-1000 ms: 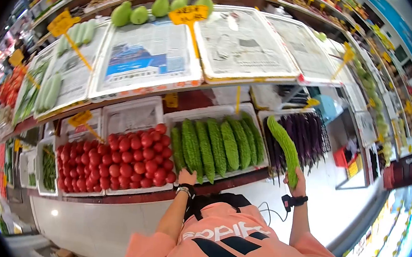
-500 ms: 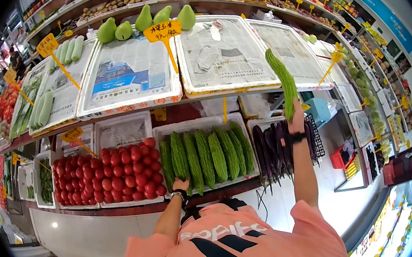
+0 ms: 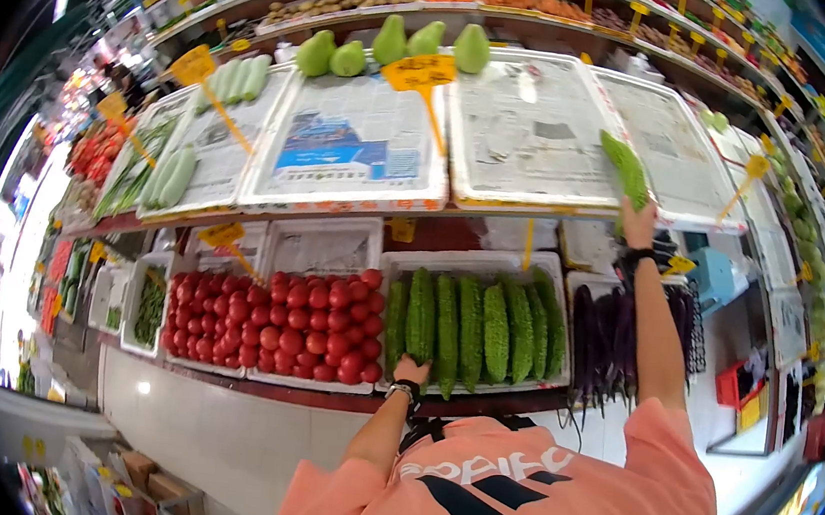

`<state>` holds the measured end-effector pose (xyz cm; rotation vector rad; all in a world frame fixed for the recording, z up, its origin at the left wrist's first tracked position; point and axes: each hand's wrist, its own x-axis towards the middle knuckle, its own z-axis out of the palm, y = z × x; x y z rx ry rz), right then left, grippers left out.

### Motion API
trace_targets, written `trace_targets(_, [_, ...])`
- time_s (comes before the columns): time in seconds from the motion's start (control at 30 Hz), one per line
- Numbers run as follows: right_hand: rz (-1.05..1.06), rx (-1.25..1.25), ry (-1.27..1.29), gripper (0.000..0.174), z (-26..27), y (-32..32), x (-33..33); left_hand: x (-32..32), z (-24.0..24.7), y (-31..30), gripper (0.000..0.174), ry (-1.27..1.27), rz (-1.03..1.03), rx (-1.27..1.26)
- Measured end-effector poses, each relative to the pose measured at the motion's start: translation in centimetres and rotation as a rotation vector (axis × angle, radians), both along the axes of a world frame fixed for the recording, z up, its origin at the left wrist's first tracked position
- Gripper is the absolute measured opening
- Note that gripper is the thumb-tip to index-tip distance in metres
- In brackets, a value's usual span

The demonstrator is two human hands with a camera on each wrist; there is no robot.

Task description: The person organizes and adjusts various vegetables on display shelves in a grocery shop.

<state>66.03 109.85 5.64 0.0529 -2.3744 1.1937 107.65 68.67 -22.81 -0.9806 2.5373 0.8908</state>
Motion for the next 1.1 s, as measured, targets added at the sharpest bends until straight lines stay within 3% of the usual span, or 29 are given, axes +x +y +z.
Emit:
trace_targets(0.2, [0.048, 0.044, -0.032, 0.075, -1.2, 1.7, -0.6, 0.0, 3.9, -1.5, 0.081, -0.026, -0.067, 0.135])
trace_targets(0.27, [0.205, -0.121, 0.002, 0.074, -0.6, 1.5, 0.5, 0.1, 4.1, -1.6, 0.081, 0.005, -0.008, 0.193])
trace_targets(0.33, [0.081, -0.208, -0.209, 0.071, 1.8, 0.3, 3.8, 0.0, 3.5, -1.5, 0.08, 0.066, 0.083, 0.262])
trace_targets(0.37, [0.127, -0.142, -0.022, 0.068, -1.3, 2.2, 1.7, -0.4, 1.8, -1.6, 0.08, 0.071, 0.138, 0.32])
trace_targets(0.4, [0.087, -0.21, -0.226, 0.067, 1.8, 0.7, 5.2, -1.0, 0.3, -1.7, 0.079, 0.111, 0.277, 0.578])
trace_targets(0.47, [0.135, -0.293, -0.288, 0.062, 2.0, 0.8, 7.2, -1.8, -1.4, -1.6, 0.077, 0.182, 0.539, 1.092])
trace_targets(0.6, [0.294, -0.314, -0.277, 0.051, -2.2, 4.5, 9.7, -2.8, 3.4, -0.6, 0.07, 0.347, 0.752, 1.193])
trace_targets(0.63, [0.29, -0.333, -0.321, 0.05, -3.9, 5.7, 10.3, -2.9, 2.8, -1.0, 0.07, 0.325, 0.604, 1.134])
trace_targets(0.73, [0.302, -0.426, -0.488, 0.043, -4.7, 5.8, 16.0, -3.5, 0.4, -1.7, 0.065, 0.344, 0.548, 0.944])
trace_targets(0.77, [0.316, -0.414, -0.523, 0.042, -5.1, 5.9, 18.0, -3.0, 5.0, -1.4, 0.059, 0.345, 0.578, 1.051])
trace_targets(0.87, [0.337, -0.497, -0.566, 0.04, -9.0, 6.9, 22.5, -1.8, 9.3, -1.1, 0.053, 0.376, 0.658, 1.168])
trace_targets(0.97, [0.31, -0.456, -0.62, 0.04, -12.1, 7.8, 26.6, 1.5, 11.7, -1.2, 0.048, 0.385, 0.563, 1.137])
trace_targets(1.07, [0.247, -0.499, -0.711, 0.04, -13.8, 7.7, 31.0, 5.6, 14.0, -1.0, 0.035, 0.466, 0.319, 0.964])
trace_targets(1.1, [0.247, -0.545, -0.738, 0.04, -14.6, 7.7, 32.1, 6.3, 18.3, -0.9, 0.033, 0.376, 0.279, 0.871])
